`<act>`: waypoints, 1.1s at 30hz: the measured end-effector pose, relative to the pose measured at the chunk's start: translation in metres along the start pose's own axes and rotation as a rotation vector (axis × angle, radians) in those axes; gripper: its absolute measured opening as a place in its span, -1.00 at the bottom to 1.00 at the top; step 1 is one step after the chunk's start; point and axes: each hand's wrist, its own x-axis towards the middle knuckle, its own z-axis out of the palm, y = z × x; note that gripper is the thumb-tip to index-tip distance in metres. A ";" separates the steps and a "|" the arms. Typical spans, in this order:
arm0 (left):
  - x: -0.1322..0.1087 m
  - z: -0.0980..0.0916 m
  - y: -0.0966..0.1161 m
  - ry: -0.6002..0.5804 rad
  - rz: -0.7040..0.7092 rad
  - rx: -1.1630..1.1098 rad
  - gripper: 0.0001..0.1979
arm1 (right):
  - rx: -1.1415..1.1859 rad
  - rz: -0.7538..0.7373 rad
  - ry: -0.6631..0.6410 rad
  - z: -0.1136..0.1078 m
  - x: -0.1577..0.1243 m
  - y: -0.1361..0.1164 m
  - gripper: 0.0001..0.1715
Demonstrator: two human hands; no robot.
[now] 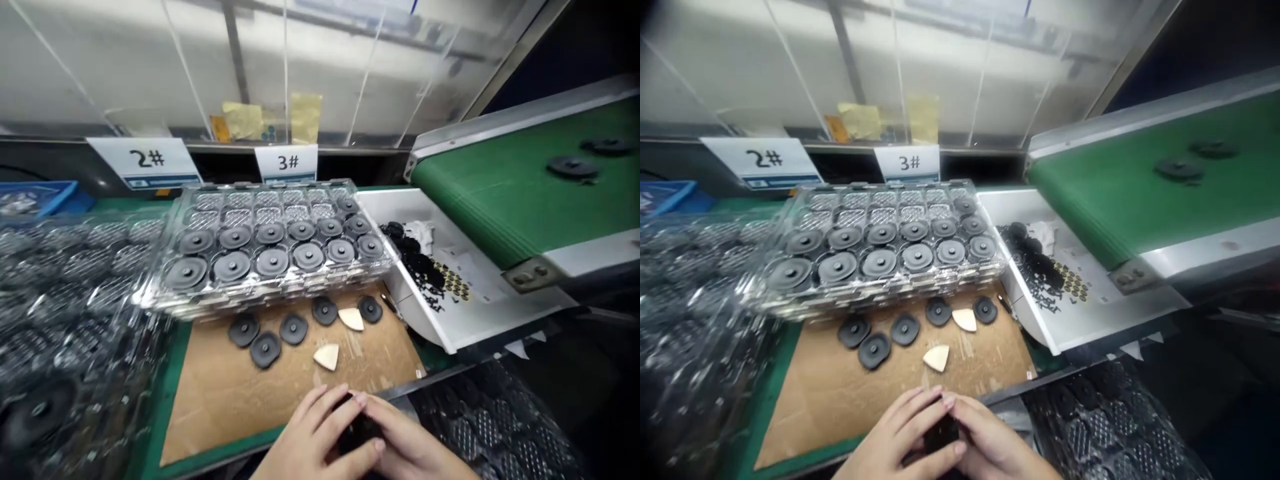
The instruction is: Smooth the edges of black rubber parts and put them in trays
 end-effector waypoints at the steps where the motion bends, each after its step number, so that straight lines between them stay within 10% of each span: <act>1: -0.001 -0.002 0.002 -0.049 -0.029 0.002 -0.66 | -0.002 0.005 0.035 -0.001 -0.002 0.009 -0.68; 7: -0.007 -0.011 0.007 -0.323 -0.222 0.023 -0.59 | -0.333 -0.002 0.085 0.000 -0.013 0.024 -0.65; 13: -0.026 0.000 -0.011 0.029 -0.185 -0.200 -0.61 | -1.025 -0.148 0.169 -0.012 0.002 0.003 -0.47; 19: -0.029 -0.027 -0.028 0.261 -0.472 -0.965 -0.41 | -1.251 -0.343 0.390 -0.045 0.060 -0.002 -0.62; 24: -0.031 -0.043 -0.029 0.316 -0.449 -1.155 -0.36 | -1.321 -0.461 0.277 -0.047 0.074 0.023 -0.69; 33: -0.023 -0.048 -0.029 0.257 -0.392 -1.124 -0.38 | -1.258 -0.648 0.108 0.051 0.047 -0.025 -0.69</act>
